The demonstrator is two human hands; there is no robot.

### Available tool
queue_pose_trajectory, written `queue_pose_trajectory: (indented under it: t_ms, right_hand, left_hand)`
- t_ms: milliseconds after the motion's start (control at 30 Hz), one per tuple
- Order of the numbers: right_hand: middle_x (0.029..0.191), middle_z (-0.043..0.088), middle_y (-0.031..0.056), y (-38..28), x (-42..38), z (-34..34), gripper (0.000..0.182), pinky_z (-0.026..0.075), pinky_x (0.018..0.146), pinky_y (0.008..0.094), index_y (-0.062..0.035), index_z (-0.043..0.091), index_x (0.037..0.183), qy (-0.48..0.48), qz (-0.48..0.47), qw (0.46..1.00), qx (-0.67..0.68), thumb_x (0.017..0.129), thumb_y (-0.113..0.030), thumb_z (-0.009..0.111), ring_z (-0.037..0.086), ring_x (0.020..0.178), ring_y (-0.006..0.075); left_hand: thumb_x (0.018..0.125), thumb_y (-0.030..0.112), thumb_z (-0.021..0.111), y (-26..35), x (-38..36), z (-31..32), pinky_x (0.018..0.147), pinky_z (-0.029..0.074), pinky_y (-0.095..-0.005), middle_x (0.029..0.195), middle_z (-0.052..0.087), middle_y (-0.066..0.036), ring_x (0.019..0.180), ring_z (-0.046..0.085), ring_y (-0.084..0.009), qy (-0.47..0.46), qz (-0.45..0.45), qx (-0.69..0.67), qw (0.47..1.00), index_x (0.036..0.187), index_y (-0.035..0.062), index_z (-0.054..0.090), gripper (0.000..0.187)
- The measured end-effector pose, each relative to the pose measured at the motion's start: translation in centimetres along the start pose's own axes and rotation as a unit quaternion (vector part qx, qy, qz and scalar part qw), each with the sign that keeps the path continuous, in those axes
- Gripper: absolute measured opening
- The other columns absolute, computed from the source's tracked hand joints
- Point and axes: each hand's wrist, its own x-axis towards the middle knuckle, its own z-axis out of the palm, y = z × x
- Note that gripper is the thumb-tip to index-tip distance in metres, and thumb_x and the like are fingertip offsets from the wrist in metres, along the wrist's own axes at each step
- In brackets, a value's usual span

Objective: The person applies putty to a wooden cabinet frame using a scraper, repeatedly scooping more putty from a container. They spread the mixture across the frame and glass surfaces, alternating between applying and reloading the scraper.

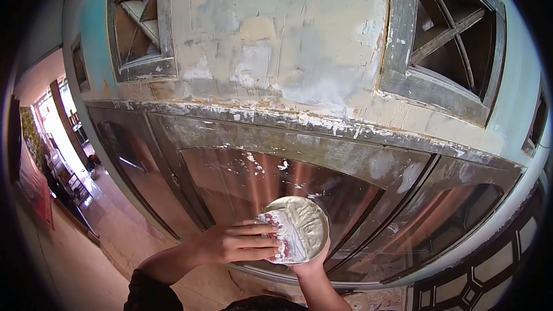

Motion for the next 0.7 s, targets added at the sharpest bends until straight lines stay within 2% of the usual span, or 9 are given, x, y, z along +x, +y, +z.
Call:
queue_pose_trajectory:
  t_ms: [167, 267, 367, 400, 567, 633, 667, 700]
  right_hand:
    - [0.142, 0.054, 0.0244, -0.5, -0.3, -0.3, 0.061, 0.047, 0.109, 0.0529, -0.0018, 0.048, 0.144, -0.007, 0.01, 0.999, -0.035, 0.103, -0.044, 0.034, 0.057, 0.125, 0.0408]
    - [0.139, 0.056, 0.0247, -0.9, -0.4, -0.9, 0.067, 0.05, 0.104, 0.0542, -0.0016, 0.049, 0.144, 0.007, 0.038, 0.999, -0.009, 0.1, -0.051, 0.035, 0.06, 0.122, 0.0418]
    - [0.143, 0.053, 0.026, -1.2, -0.3, -1.5, 0.071, 0.049, 0.104, 0.0558, -0.0026, 0.046, 0.146, -0.024, 0.081, 0.996, 0.021, 0.099, -0.054, 0.033, 0.057, 0.125, 0.0432]
    - [0.143, 0.052, 0.0265, -1.0, -0.3, -1.3, 0.073, 0.051, 0.103, 0.0549, -0.0025, 0.044, 0.148, 0.016, 0.059, 0.998, 0.011, 0.099, -0.055, 0.032, 0.058, 0.123, 0.043]
    - [0.14, 0.055, 0.0248, -0.4, -0.1, -1.7, 0.073, 0.051, 0.103, 0.054, -0.0018, 0.046, 0.146, -0.01, 0.073, 0.995, -0.067, 0.098, -0.055, 0.031, 0.06, 0.121, 0.0419]
    - [0.142, 0.053, 0.0256, 0.0, 0.0, -1.6, 0.074, 0.051, 0.103, 0.0529, -0.0021, 0.042, 0.149, -0.01, 0.055, 0.997, -0.061, 0.099, -0.056, 0.028, 0.059, 0.123, 0.0413]
    - [0.141, 0.054, 0.0255, 0.3, 0.0, -2.0, 0.072, 0.052, 0.103, 0.0516, -0.002, 0.042, 0.149, -0.008, 0.037, 0.992, -0.122, 0.1, -0.053, 0.027, 0.059, 0.123, 0.04]
    - [0.141, 0.054, 0.0255, 0.5, 0.2, -2.2, 0.072, 0.052, 0.103, 0.0516, -0.002, 0.042, 0.149, -0.011, 0.045, 0.991, -0.122, 0.1, -0.053, 0.027, 0.059, 0.123, 0.04]
  left_hand:
    - [0.09, 0.015, 0.067, 0.0, 0.1, 1.0, 0.105, 0.052, -0.0437, 0.129, 0.066, -0.003, 0.13, 0.058, -0.0284, -0.005, 0.005, 0.012, 1.0, 0.111, 0.0104, 0.072, 0.023]
    - [0.088, 0.013, 0.068, 0.2, 0.2, 1.1, 0.104, 0.052, -0.044, 0.126, 0.066, -0.004, 0.128, 0.058, -0.0287, 0.018, 0.016, 0.031, 0.999, 0.112, 0.0099, 0.072, 0.024]
    - [0.088, 0.014, 0.069, 0.0, -0.6, 1.9, 0.102, 0.052, -0.0443, 0.127, 0.066, -0.004, 0.127, 0.059, -0.0286, 0.0, 0.012, 0.031, 0.999, 0.113, 0.0093, 0.072, 0.026]
    - [0.087, 0.014, 0.069, -0.1, -0.7, 2.0, 0.1, 0.052, -0.0443, 0.128, 0.065, -0.005, 0.127, 0.059, -0.0286, 0.008, 0.02, 0.031, 0.999, 0.113, 0.0083, 0.071, 0.027]
    - [0.088, 0.014, 0.067, 0.4, -1.6, 2.2, 0.101, 0.051, -0.0456, 0.13, 0.064, -0.008, 0.128, 0.057, -0.0309, 0.016, -0.002, 0.016, 1.0, 0.114, 0.0057, 0.07, 0.027]
    - [0.089, 0.014, 0.066, 0.5, -2.0, 1.9, 0.101, 0.051, -0.0455, 0.131, 0.063, -0.009, 0.129, 0.057, -0.0312, 0.037, 0.019, 0.047, 0.998, 0.115, 0.0047, 0.069, 0.028]
    - [0.09, 0.014, 0.066, 0.8, -2.1, 1.5, 0.101, 0.051, -0.0442, 0.132, 0.063, -0.009, 0.129, 0.057, -0.0308, 0.04, 0.007, 0.045, 0.998, 0.116, 0.0042, 0.069, 0.028]
    - [0.09, 0.014, 0.066, 0.9, -2.5, 1.5, 0.101, 0.051, -0.0442, 0.132, 0.063, -0.009, 0.129, 0.057, -0.0308, 0.04, 0.0, 0.05, 0.998, 0.116, 0.0042, 0.069, 0.028]
